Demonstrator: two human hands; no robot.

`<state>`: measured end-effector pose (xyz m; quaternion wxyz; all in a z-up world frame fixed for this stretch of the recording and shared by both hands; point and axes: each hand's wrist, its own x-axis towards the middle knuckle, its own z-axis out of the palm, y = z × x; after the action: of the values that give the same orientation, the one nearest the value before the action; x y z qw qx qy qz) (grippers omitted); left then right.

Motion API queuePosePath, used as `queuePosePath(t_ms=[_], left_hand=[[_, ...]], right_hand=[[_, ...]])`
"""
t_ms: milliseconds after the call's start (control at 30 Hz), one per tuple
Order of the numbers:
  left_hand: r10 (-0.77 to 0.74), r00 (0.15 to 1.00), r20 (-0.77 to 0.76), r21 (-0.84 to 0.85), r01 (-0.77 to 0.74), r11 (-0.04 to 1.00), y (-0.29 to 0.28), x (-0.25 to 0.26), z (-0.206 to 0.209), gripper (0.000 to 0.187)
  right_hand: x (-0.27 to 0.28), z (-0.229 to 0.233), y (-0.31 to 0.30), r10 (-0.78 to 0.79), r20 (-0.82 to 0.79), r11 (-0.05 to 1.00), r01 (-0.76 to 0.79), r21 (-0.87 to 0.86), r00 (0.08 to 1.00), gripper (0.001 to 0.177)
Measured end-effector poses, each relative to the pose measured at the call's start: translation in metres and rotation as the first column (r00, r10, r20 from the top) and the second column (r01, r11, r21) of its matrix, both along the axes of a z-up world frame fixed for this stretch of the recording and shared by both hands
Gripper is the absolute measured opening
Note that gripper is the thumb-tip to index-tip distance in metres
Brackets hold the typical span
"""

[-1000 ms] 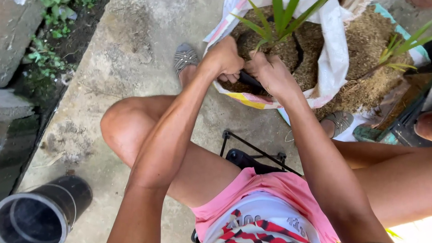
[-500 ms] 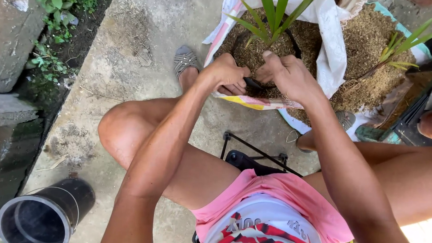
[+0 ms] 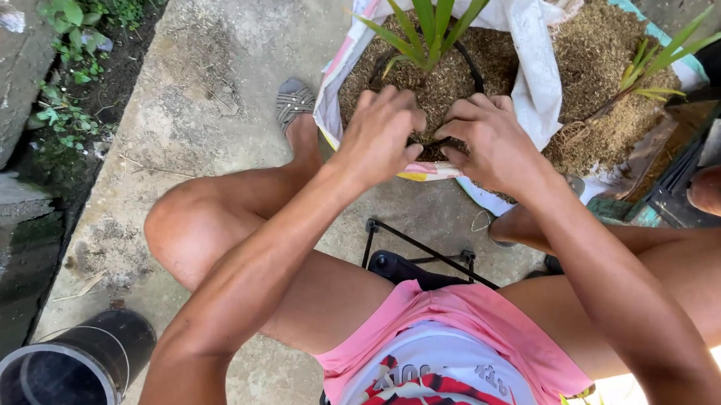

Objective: Filling a planting bag with soil and mulch around a young plant using hands.

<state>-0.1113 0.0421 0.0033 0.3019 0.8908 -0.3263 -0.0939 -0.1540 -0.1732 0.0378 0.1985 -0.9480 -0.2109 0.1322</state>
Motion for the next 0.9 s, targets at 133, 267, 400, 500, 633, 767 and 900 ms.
queuePosePath(t_ms=[133,267,400,500,633,767,900], left_hand=[[-0.087,0.992,0.087,0.121,0.076,0.990,-0.026,-0.012,-0.020,0.014],[-0.062,0.991,0.118,0.181,0.040,0.983,-0.032,-0.025,-0.006,0.009],[-0.045,0.985,0.167,0.153,0.019,0.988,-0.035,-0.033,-0.014,0.007],[-0.081,0.981,0.177,0.093,0.065,0.994,-0.038,-0.028,-0.038,0.007],[-0.086,0.984,0.158,0.060,0.077,0.995,-0.042,-0.026,-0.061,0.006],[-0.066,0.993,0.100,0.061,0.060,0.996,-0.038,-0.030,-0.028,0.013],[-0.042,0.994,0.104,0.052,0.037,0.998,-0.044,-0.036,-0.026,0.012]], right_hand=[[-0.002,-0.043,-0.011,0.073,0.202,0.997,-0.065,-0.047,0.977,0.019],[-0.005,-0.068,-0.023,0.054,0.242,0.999,-0.054,-0.009,0.969,0.010],[-0.002,-0.047,-0.018,0.038,0.213,0.999,-0.042,0.015,0.976,0.005],[-0.001,-0.054,-0.022,0.061,0.208,0.998,-0.064,0.008,0.976,0.001],[0.002,-0.066,-0.024,0.068,0.132,0.998,-0.065,-0.025,0.989,0.006],[-0.001,-0.030,-0.015,0.059,0.157,0.998,-0.054,-0.034,0.986,0.007],[-0.003,-0.037,-0.027,0.085,0.193,0.991,-0.063,-0.118,0.978,0.006]])
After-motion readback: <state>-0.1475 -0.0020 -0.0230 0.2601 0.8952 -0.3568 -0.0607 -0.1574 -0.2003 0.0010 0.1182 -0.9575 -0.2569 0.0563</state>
